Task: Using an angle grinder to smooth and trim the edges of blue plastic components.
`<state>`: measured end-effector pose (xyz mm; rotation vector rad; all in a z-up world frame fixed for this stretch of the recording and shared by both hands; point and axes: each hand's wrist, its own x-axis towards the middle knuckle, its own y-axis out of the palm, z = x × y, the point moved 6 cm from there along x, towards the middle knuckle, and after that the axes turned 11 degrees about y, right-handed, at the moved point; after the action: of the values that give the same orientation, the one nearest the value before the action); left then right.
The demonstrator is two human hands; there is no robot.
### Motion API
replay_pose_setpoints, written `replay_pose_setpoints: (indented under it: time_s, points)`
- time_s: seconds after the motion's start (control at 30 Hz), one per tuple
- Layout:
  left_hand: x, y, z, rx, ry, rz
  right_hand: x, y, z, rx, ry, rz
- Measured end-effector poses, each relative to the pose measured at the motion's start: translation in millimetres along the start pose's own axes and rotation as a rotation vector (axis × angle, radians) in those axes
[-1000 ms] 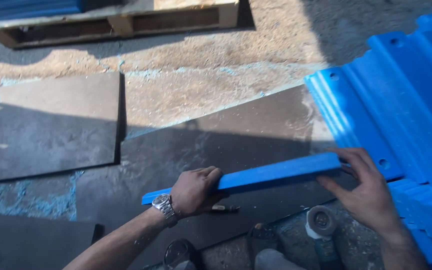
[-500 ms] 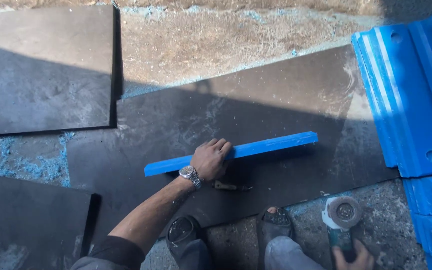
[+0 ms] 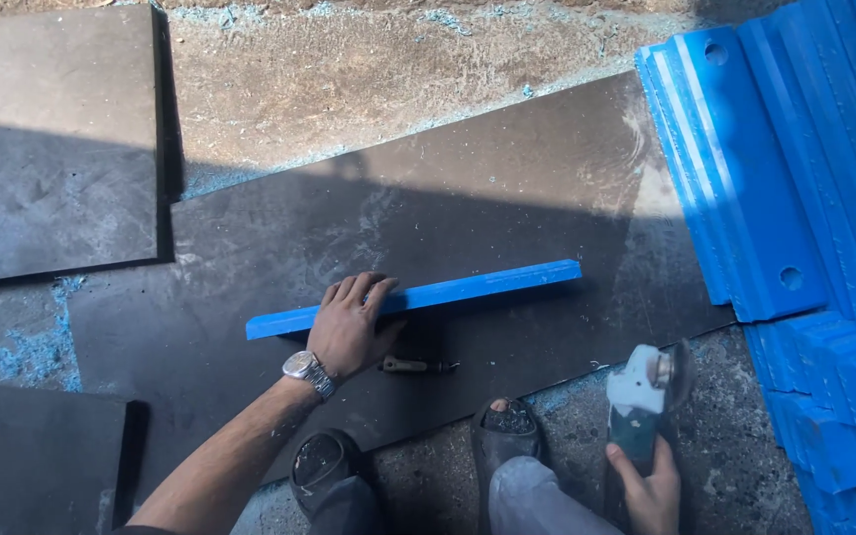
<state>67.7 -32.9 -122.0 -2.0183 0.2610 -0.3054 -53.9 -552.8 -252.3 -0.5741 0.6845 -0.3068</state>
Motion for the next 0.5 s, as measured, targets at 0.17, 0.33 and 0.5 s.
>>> replay_pose_setpoints:
  time_s: [0.17,0.33,0.5]
  points:
    - [2,-26,-56,-0.057,0.117,-0.143,-41,23,132,0.483,0.119,0.469]
    - [-7,32,-134,-0.877,-0.113,0.461,-56,52,207,0.66,-0.088,0.779]
    - [-19,63,-178,-1.357,-0.248,0.354,-88,81,251,0.652,-0.153,0.847]
